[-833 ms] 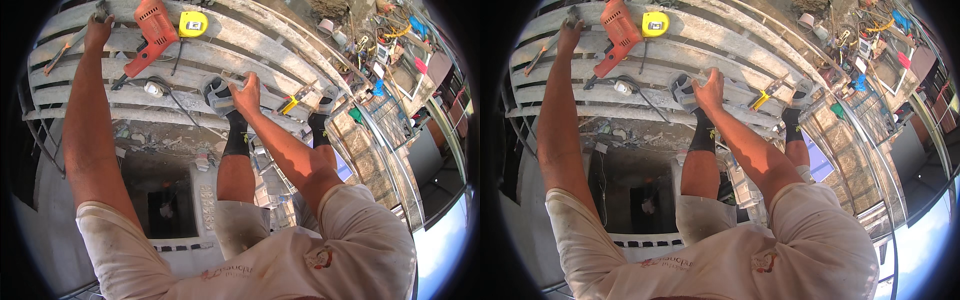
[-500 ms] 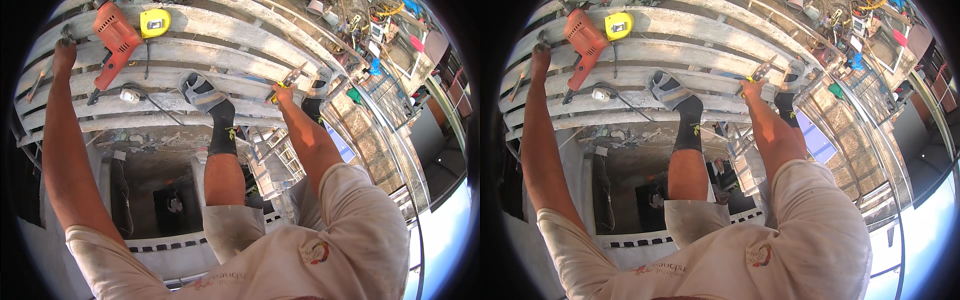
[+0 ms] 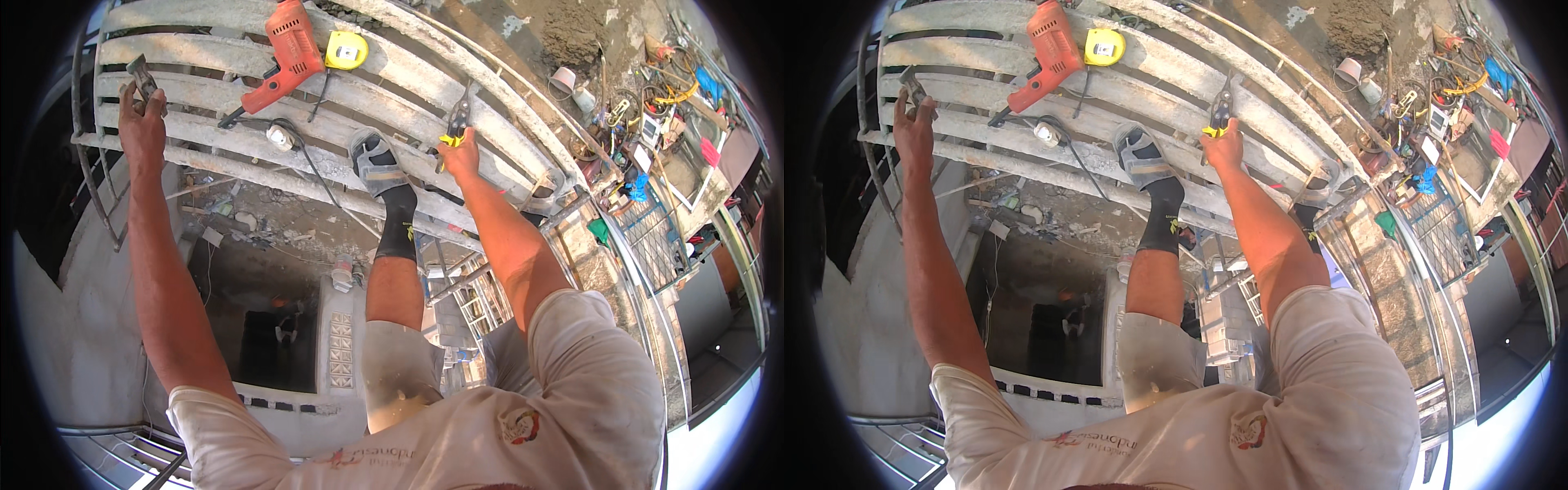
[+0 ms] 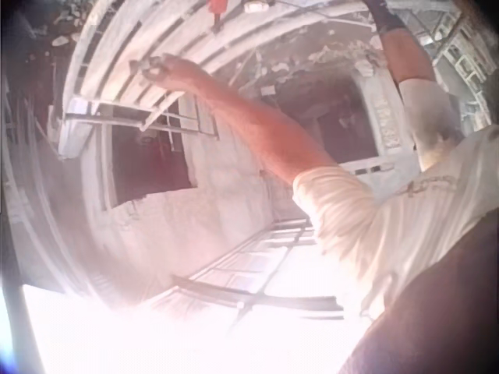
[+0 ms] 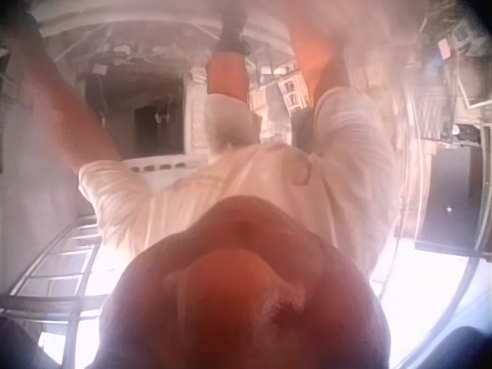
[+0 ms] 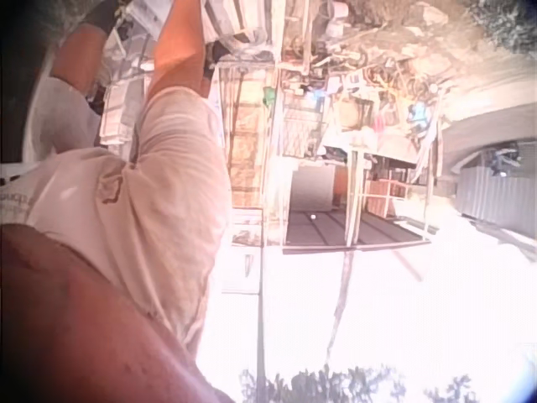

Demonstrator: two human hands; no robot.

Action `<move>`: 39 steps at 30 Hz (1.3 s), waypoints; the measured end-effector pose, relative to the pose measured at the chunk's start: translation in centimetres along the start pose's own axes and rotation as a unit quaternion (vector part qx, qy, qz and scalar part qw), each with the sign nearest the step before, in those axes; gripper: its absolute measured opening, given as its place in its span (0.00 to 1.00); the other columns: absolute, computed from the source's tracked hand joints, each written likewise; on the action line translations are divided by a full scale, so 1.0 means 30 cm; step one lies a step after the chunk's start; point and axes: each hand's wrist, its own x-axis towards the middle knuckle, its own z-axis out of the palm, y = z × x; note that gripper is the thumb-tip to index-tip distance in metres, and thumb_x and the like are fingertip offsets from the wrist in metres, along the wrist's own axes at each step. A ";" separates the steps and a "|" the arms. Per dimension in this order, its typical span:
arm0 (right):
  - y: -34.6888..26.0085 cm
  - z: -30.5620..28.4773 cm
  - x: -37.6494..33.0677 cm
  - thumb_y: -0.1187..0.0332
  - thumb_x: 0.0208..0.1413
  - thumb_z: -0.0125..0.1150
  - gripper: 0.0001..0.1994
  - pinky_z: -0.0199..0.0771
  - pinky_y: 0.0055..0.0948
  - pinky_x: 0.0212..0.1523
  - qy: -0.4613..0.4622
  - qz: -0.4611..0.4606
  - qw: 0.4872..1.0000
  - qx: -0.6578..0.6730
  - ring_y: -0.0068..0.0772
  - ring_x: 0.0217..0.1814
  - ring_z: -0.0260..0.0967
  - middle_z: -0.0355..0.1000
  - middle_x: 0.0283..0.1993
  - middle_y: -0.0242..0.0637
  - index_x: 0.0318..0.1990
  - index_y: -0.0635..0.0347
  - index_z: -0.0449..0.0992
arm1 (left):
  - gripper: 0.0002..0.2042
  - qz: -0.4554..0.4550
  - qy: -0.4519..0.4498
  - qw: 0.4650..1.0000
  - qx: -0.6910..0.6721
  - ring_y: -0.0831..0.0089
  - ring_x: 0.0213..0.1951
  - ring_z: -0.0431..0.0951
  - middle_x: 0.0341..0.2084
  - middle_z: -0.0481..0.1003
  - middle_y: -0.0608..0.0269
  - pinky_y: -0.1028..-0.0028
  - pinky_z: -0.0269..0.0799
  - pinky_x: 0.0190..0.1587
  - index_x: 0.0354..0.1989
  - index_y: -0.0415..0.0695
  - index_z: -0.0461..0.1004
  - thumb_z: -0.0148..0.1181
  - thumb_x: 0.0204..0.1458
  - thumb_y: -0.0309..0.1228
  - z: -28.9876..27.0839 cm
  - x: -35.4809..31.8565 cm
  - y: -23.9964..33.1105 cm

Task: The person uses a red power drill to fasten metal beams together on a construction site. They position the beams, drill holes, and secure them to form a curved metal structure.

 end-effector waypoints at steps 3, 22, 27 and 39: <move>-0.113 -0.035 0.033 0.60 0.43 0.72 0.37 0.68 0.47 0.57 -0.043 0.033 0.996 -0.073 0.59 0.55 0.69 0.72 0.50 0.55 0.59 0.56 0.57 | 0.29 0.027 0.026 0.987 -0.157 0.73 0.38 0.77 0.35 0.78 0.57 0.74 0.70 0.41 0.63 0.35 0.62 0.64 0.55 0.33 -0.132 -0.184 0.148; -0.600 -0.929 -0.751 0.63 0.49 0.68 0.24 0.70 0.48 0.54 -0.248 -0.554 0.789 -0.095 0.52 0.51 0.72 0.76 0.45 0.45 0.55 0.49 0.69 | 0.19 -0.128 -0.070 0.703 -0.696 0.68 0.37 0.81 0.40 0.77 0.54 0.63 0.82 0.38 0.53 0.35 0.66 0.51 0.64 0.38 -0.253 -1.283 0.996; -0.325 -1.165 -0.898 0.62 0.54 0.61 0.17 0.72 0.51 0.41 -0.157 -0.505 0.834 -0.158 0.60 0.42 0.74 0.76 0.36 0.52 0.51 0.50 0.69 | 0.29 -0.220 0.103 0.845 -0.477 0.68 0.42 0.76 0.38 0.76 0.56 0.70 0.72 0.44 0.64 0.41 0.61 0.50 0.63 0.49 -0.076 -1.518 0.943; 0.231 -1.516 -0.718 0.65 0.46 0.58 0.25 0.72 0.47 0.46 -0.122 -0.370 0.900 -0.196 0.55 0.46 0.74 0.75 0.44 0.56 0.55 0.60 0.71 | 0.19 -0.501 -0.004 0.864 0.052 0.42 0.54 0.69 0.52 0.67 0.41 0.50 0.69 0.52 0.60 0.45 0.60 0.45 0.59 0.31 0.528 -2.315 0.516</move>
